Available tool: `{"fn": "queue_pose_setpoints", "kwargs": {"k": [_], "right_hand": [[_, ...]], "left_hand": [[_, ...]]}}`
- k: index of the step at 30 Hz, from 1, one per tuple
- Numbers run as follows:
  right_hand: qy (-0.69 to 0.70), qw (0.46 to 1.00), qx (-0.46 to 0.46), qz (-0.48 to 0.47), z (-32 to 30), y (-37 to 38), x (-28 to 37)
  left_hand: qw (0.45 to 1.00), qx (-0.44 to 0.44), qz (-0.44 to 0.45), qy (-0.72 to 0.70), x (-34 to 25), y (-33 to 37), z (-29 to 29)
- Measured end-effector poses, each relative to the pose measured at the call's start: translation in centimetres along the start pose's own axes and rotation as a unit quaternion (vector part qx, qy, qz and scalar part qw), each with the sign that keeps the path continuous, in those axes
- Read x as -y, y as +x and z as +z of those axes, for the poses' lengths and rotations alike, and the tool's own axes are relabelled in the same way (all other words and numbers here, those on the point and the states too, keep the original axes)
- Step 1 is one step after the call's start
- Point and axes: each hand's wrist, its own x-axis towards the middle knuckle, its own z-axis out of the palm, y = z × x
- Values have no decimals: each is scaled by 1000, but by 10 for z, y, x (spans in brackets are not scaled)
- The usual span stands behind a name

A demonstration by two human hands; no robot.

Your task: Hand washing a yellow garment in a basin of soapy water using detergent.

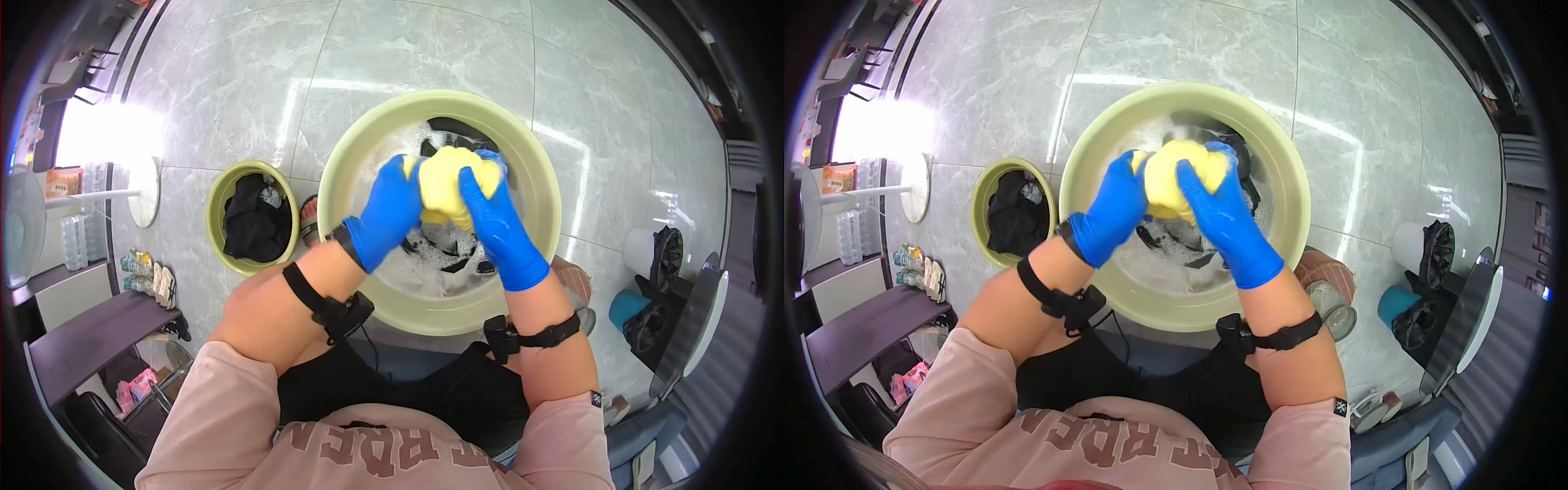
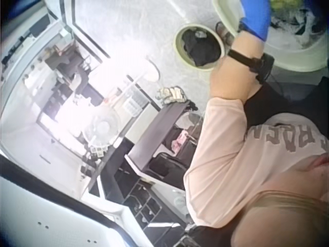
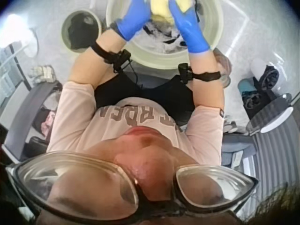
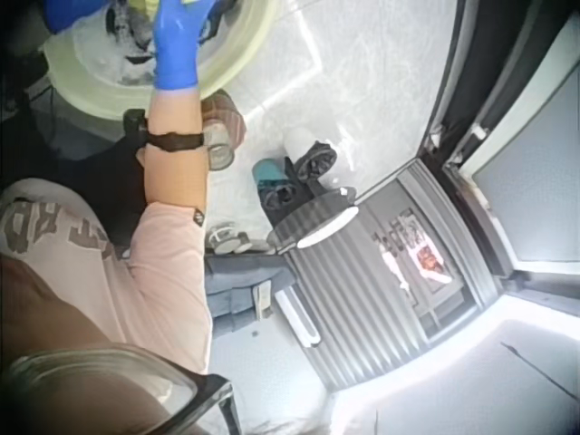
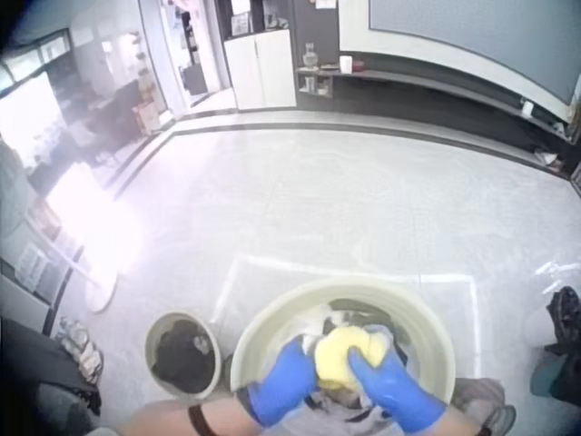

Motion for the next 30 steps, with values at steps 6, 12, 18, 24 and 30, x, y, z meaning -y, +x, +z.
{"fn": "queue_pose_setpoints", "kwargs": {"k": [6, 12, 18, 24, 30], "right_hand": [[-63, 996, -60, -11, 18, -7, 20], [-28, 990, -138, -12, 16, -17, 6], [-17, 996, -37, -80, 5, -10, 5], [-107, 993, 1, 56, -18, -12, 7], [-302, 952, 54, 7, -30, -19, -20]], "left_hand": [[995, -70, 70, 7, 55, 1, 18], [959, -75, 187, 198, 14, -38, 34], [964, -56, 145, 216, 12, -29, 14], [991, -85, -29, 98, -14, -8, -34], [994, -56, -53, 78, 23, 8, -46]]}}
